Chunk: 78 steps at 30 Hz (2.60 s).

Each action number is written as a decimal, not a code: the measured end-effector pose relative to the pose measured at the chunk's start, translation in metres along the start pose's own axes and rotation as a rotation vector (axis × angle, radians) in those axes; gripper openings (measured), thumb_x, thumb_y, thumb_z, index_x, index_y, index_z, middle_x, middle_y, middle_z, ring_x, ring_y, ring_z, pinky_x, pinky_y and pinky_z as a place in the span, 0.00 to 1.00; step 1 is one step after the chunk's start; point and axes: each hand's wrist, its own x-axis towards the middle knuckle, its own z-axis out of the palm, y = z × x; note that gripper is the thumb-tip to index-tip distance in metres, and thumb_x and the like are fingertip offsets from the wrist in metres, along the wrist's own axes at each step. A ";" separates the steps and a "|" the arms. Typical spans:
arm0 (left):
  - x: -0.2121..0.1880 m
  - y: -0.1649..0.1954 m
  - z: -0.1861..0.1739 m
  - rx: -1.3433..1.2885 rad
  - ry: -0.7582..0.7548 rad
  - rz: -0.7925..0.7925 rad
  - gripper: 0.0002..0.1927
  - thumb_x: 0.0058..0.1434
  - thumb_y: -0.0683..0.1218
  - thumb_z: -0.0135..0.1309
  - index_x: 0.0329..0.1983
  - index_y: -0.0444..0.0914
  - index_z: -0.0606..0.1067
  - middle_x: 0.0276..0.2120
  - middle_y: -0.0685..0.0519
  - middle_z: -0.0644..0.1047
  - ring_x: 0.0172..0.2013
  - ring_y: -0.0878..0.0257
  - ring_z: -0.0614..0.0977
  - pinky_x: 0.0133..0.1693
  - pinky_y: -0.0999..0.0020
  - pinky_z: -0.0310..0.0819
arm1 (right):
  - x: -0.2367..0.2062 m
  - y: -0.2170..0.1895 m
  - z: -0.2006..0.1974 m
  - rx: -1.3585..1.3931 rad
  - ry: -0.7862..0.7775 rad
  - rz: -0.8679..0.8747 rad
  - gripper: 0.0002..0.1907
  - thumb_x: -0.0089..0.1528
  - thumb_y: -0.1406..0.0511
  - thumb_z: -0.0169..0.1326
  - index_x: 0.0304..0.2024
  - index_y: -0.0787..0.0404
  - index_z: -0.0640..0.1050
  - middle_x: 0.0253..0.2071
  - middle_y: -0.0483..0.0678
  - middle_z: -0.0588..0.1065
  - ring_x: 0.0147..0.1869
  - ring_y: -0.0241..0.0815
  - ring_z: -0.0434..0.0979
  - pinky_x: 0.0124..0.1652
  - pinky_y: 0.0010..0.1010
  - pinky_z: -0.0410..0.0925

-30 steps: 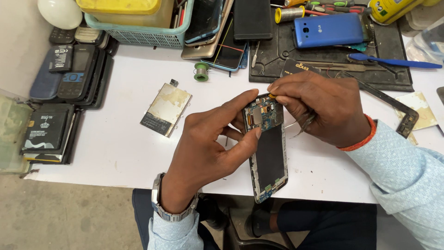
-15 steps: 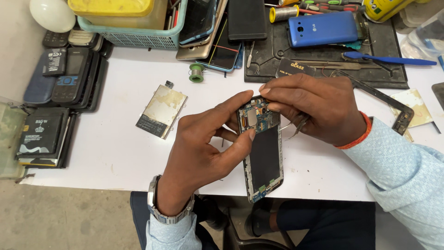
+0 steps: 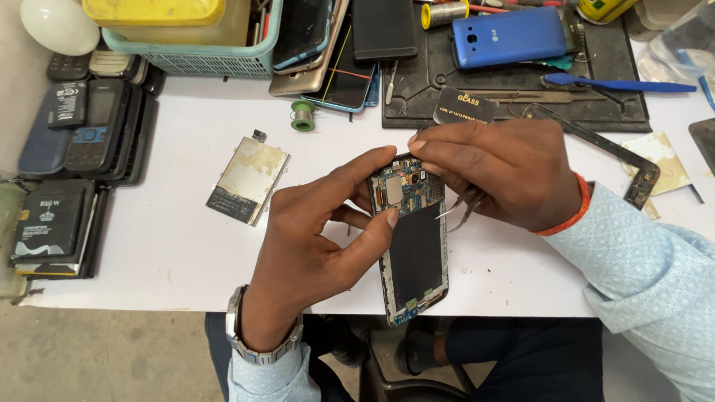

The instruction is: The person uses tweezers to disconnect a ribbon cable from the motherboard and then removes the motherboard from the smartphone chassis. The motherboard is placed on the table while the chassis remains in hand.

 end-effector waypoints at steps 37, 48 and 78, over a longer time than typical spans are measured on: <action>0.006 -0.007 0.013 -0.155 -0.181 -0.272 0.25 0.63 0.51 0.64 0.57 0.31 0.75 0.40 0.48 0.85 0.42 0.62 0.88 0.47 0.67 0.87 | -0.001 -0.019 0.001 0.307 0.325 0.316 0.09 0.73 0.64 0.55 0.44 0.66 0.78 0.41 0.53 0.81 0.32 0.32 0.79 0.30 0.21 0.70; 0.025 -0.028 0.053 -0.592 -0.316 -0.245 0.59 0.60 0.83 0.17 0.54 0.29 0.75 0.45 0.44 0.81 0.47 0.57 0.85 0.51 0.64 0.83 | 0.005 -0.020 -0.001 0.543 0.363 0.457 0.09 0.74 0.65 0.55 0.48 0.66 0.78 0.44 0.51 0.82 0.23 0.25 0.74 0.22 0.16 0.65; 0.050 -0.062 0.069 -0.932 -0.197 -0.256 0.38 0.77 0.67 0.23 0.69 0.34 0.65 0.61 0.48 0.72 0.62 0.61 0.73 0.65 0.63 0.68 | -0.002 -0.012 -0.006 0.062 0.436 0.320 0.18 0.58 0.66 0.70 0.43 0.67 0.76 0.56 0.64 0.74 0.29 0.27 0.69 0.29 0.22 0.65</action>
